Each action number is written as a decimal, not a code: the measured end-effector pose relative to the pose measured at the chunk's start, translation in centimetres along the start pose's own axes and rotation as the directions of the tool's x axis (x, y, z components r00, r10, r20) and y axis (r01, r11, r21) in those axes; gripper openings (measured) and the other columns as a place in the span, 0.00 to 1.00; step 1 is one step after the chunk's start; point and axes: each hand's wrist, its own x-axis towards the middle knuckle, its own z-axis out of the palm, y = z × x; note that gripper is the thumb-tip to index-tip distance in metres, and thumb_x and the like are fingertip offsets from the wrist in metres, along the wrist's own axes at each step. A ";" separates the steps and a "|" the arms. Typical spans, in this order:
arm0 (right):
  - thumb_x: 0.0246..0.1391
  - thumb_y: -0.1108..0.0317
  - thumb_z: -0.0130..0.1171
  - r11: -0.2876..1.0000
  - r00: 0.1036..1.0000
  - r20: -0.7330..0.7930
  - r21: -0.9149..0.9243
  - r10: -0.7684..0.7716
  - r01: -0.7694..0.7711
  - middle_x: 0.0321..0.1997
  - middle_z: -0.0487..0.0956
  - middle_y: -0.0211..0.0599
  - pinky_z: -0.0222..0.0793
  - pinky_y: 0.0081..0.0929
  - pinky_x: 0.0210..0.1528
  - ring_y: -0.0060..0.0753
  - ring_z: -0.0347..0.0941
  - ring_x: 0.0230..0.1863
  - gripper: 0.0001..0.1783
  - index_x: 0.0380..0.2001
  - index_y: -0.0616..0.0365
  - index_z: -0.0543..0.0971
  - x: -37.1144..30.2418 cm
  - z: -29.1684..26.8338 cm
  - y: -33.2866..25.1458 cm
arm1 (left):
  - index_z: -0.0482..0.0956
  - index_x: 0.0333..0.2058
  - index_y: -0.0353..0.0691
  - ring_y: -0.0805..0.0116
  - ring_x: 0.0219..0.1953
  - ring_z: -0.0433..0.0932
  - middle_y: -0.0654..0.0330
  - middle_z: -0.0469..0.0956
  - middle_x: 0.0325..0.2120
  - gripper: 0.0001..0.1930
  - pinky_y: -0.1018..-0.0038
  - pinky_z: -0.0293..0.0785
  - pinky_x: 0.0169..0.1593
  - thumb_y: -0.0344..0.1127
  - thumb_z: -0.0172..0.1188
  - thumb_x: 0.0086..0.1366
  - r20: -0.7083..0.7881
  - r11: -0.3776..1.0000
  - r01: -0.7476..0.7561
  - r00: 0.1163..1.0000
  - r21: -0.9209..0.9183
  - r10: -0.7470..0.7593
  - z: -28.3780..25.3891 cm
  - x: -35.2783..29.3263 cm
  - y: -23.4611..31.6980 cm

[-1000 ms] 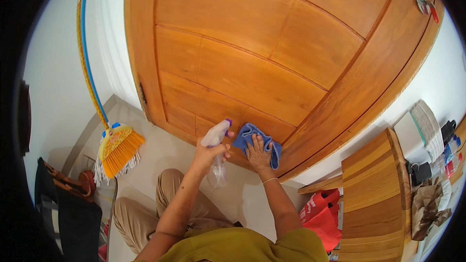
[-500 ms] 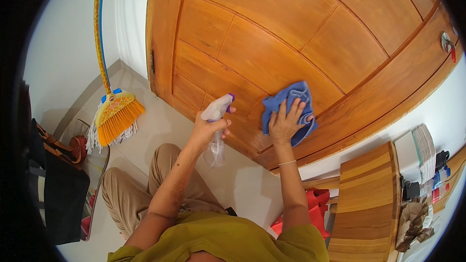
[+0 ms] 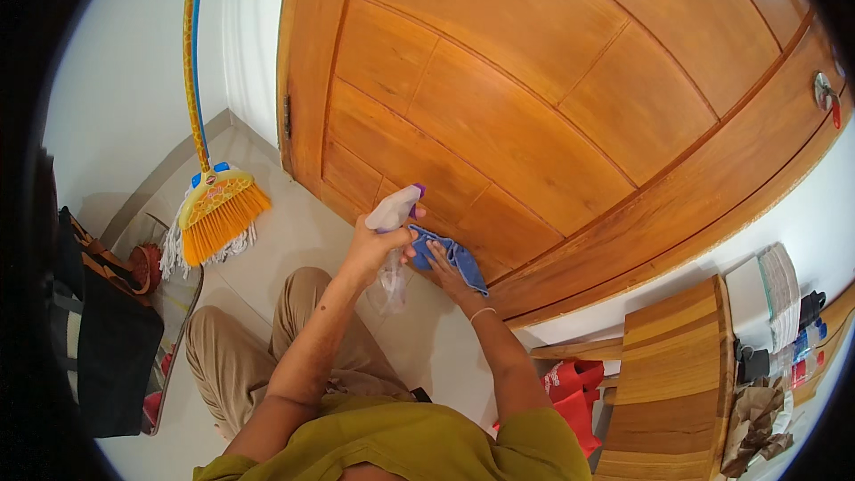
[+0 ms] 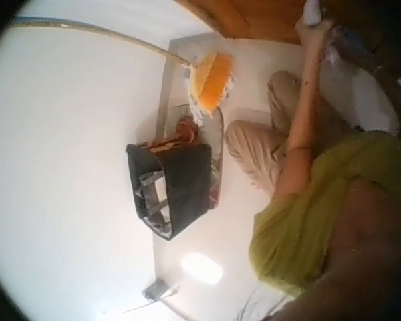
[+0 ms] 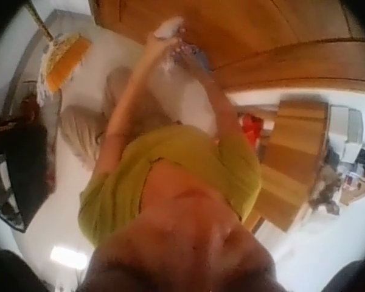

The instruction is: Wipe down a wooden door using a spray bottle and a cloth.

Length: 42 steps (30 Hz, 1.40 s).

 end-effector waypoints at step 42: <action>0.61 0.56 0.54 0.563 0.753 -0.568 -0.522 0.332 -0.641 0.78 0.46 0.55 0.17 0.71 0.70 0.58 0.34 0.79 0.32 0.66 0.56 0.67 10.8 -29.0 -3.7 | 0.80 0.49 0.33 0.76 0.22 0.77 0.62 0.81 0.34 0.20 0.79 0.71 0.23 0.28 0.65 0.55 -0.063 0.976 -0.120 0.992 -0.183 0.110 -1.3 -2.3 2.7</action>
